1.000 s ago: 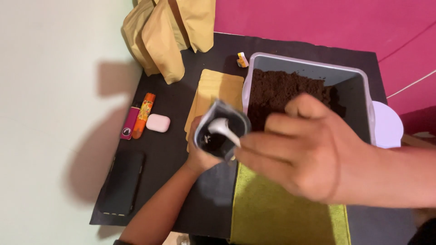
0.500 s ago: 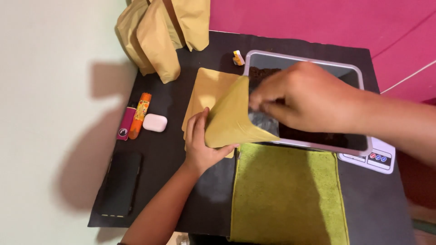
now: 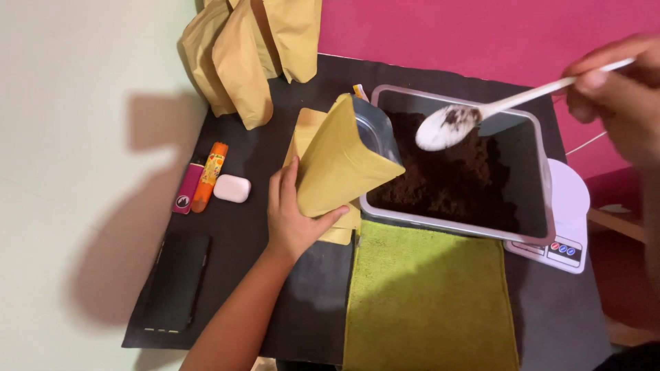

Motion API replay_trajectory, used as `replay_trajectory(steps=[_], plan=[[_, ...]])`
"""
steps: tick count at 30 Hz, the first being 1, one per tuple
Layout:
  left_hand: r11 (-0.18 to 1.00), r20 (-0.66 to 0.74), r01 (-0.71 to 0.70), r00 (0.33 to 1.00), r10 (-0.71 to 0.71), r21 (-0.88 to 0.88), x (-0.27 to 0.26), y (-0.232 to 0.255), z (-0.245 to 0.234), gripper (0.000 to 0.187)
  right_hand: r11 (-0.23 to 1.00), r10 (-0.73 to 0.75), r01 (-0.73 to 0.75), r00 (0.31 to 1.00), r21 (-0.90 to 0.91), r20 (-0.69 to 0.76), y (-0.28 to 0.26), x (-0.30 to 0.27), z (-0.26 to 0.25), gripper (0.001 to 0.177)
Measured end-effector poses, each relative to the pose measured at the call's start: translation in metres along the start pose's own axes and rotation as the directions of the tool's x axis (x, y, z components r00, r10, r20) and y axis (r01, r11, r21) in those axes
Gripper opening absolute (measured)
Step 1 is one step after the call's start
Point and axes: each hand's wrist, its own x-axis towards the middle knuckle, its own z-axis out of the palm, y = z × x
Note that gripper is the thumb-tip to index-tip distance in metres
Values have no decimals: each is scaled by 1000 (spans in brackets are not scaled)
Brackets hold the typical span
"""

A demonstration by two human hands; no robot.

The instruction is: Scooping ground coffee from a storage container into a retail bag using a spoon and a scale.

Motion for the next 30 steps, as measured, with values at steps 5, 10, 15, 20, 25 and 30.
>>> replay_trajectory(steps=[5, 10, 15, 20, 25, 30], plan=[[998, -24, -51, 998, 53, 47, 0, -2, 0, 110, 876, 266, -274, 961, -396, -76, 69, -13, 35, 14], [998, 8, -26, 1000, 25, 64, -1, -12, 8, 110, 832, 162, -174, 984, -526, -68, 137, -10, 48, 15], [992, -93, -81, 992, 90, 92, 4, -15, 10, 110, 366, 367, -77, 928, -927, 68, 148, 12, 70, 24], [990, -97, -106, 989, 115, 93, 4, -15, 12, 116, 284, 263, 12, 961, -959, 90, 112, 16, 77, 23], [994, -95, -99, 990, 104, 50, 1, -17, 14, 121, 358, -137, 188, 980, -915, 148, 154, 7, 83, 19], [990, -92, -135, 986, 137, 29, 7, -12, 12, 114, 823, 37, 84, 979, -562, 202, 152, -4, 111, 21]])
